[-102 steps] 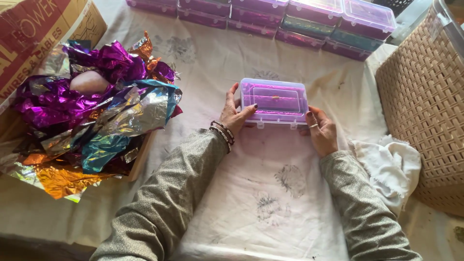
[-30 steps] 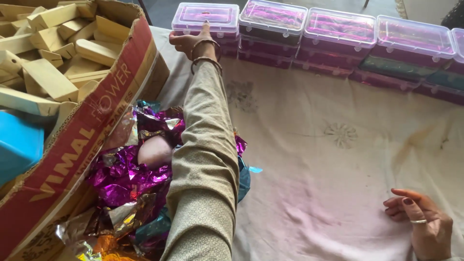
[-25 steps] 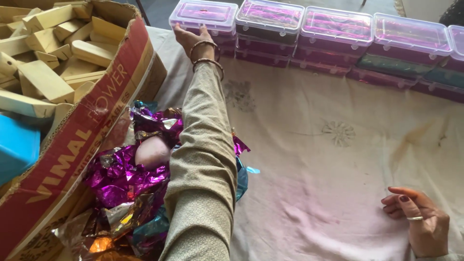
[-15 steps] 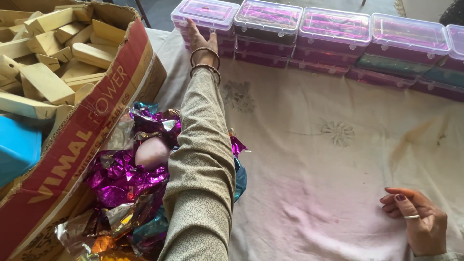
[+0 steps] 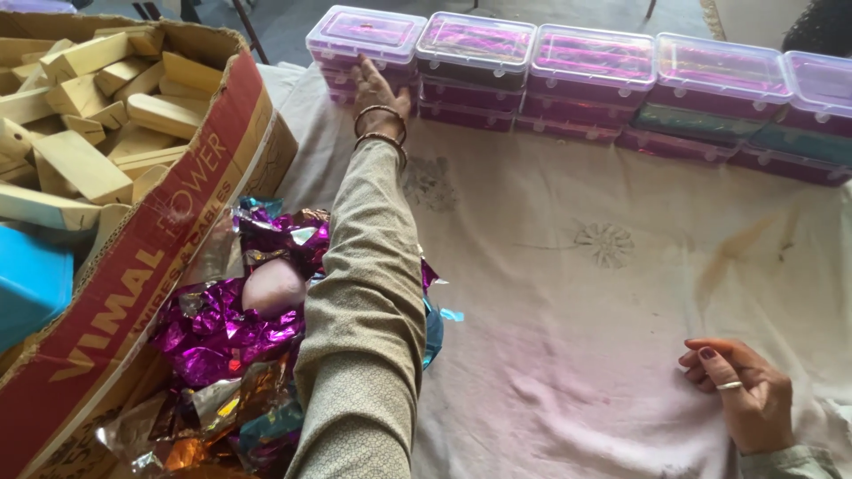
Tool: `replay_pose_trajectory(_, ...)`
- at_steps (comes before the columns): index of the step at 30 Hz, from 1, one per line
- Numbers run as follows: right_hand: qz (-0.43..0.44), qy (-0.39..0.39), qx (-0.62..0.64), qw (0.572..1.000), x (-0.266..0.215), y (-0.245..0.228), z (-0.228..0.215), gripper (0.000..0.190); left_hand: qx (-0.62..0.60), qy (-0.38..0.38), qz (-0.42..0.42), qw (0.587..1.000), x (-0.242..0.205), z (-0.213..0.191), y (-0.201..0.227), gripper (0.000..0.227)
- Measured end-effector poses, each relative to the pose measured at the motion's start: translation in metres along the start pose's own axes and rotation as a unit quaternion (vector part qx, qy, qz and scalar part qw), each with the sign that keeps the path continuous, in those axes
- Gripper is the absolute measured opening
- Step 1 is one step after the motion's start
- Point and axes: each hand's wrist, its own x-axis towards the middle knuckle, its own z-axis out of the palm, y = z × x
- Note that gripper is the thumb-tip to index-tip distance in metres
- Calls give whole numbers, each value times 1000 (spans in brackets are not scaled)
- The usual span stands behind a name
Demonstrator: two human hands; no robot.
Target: The recorder is cleaning wooden blocks and wrapping them in decorative foil before placing them into small plastic boxes.
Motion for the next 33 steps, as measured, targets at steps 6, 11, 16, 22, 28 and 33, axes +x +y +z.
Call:
replay_pose_trajectory(6,17,2,16,1000,3,-1,3,25,49,56,51,996,6,8,-6,104)
replay_pose_trajectory(11,22,-2,34,999,6,-2,4,25,79,86,120,986,-34,-52,67,85)
replay_pose_trajectory(16,32,0,21,999,6,-11,7,26,39,80,277,957,-45,-57,125,47)
replay_pose_trajectory(22,15,-10,6,1000,9,-17,8,27,-90,-26,483,871,-136,-53,230,25)
replay_pose_trajectory(28,8,-5,-12,1000,4,-35,10,28,-116,-223,618,745,-310,-51,262,40)
replay_pose_trajectory(33,-42,14,-63,997,4,-35,9,28,66,-483,557,672,-414,22,209,46)
